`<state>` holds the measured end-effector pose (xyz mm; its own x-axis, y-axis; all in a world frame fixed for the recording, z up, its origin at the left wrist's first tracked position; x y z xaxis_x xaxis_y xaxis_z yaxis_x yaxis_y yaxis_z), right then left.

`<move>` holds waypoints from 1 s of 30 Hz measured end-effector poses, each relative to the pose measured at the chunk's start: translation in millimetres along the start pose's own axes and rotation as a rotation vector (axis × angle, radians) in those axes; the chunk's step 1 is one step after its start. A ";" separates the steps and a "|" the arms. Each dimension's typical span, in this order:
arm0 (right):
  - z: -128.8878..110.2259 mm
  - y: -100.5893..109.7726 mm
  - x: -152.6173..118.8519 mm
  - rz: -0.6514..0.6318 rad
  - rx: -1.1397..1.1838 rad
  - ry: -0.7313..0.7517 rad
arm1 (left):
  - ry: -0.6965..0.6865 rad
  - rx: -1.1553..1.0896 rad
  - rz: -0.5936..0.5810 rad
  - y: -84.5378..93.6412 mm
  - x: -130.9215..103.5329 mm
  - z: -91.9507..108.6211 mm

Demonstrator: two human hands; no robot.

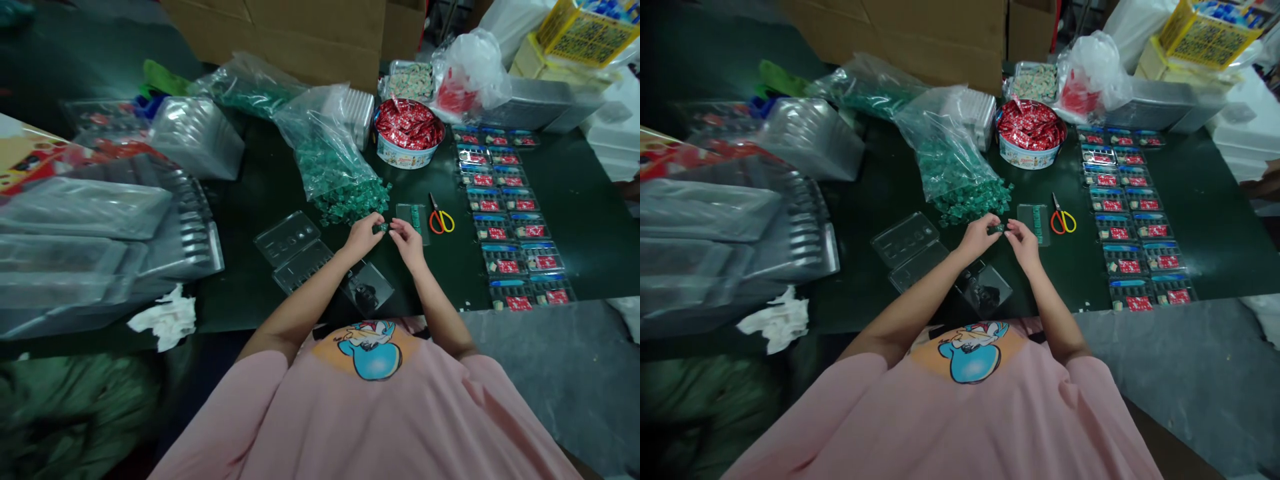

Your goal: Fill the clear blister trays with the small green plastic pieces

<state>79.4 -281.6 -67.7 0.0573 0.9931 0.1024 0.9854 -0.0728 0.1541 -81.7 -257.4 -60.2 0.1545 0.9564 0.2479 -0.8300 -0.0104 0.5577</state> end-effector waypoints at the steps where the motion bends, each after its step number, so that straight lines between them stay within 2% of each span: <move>1: -0.6 -4.3 2.3 -0.015 0.033 -0.027 | 0.003 -0.033 -0.005 1.9 -3.6 2.4; 5: 0.9 -13.0 4.8 -0.028 0.062 -0.095 | 0.064 -0.143 -0.002 8.4 -13.8 7.2; 9: 4.7 -11.7 -0.3 0.044 0.147 -0.129 | 0.176 -0.287 0.025 11.2 -19.1 6.0; 14: 2.0 -6.8 -7.5 0.086 0.188 -0.142 | 0.253 -0.516 -0.001 4.1 -19.9 4.2; 20: -2.6 -3.9 -11.9 0.093 0.121 -0.058 | 0.266 -0.618 0.008 -4.6 -20.7 14.3; 25: 5.9 7.8 -4.6 0.222 0.104 -0.092 | 0.396 -0.739 -0.059 -6.7 -22.9 19.0; 28: 10.5 20.1 0.4 0.297 0.146 -0.131 | 0.435 -0.673 -0.030 -2.0 -19.6 11.1; 30: 10.8 25.0 0.4 0.291 0.202 -0.156 | 0.373 -0.513 0.042 2.7 -16.4 5.9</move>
<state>105.8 -282.0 -74.4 0.3480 0.9366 -0.0397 0.9350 -0.3499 -0.0573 -83.3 -274.9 -58.1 -0.0042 0.9965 -0.0831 -0.9968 0.0025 0.0799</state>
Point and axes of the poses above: each hand's wrist, its own x-axis towards the middle knuckle, its own y-axis out of the back of the hand, z = x × y, the point moved 1 cm from there along x, towards the middle knuckle, and after that the axes turned 5 degrees about z, right-handed, at the moved point
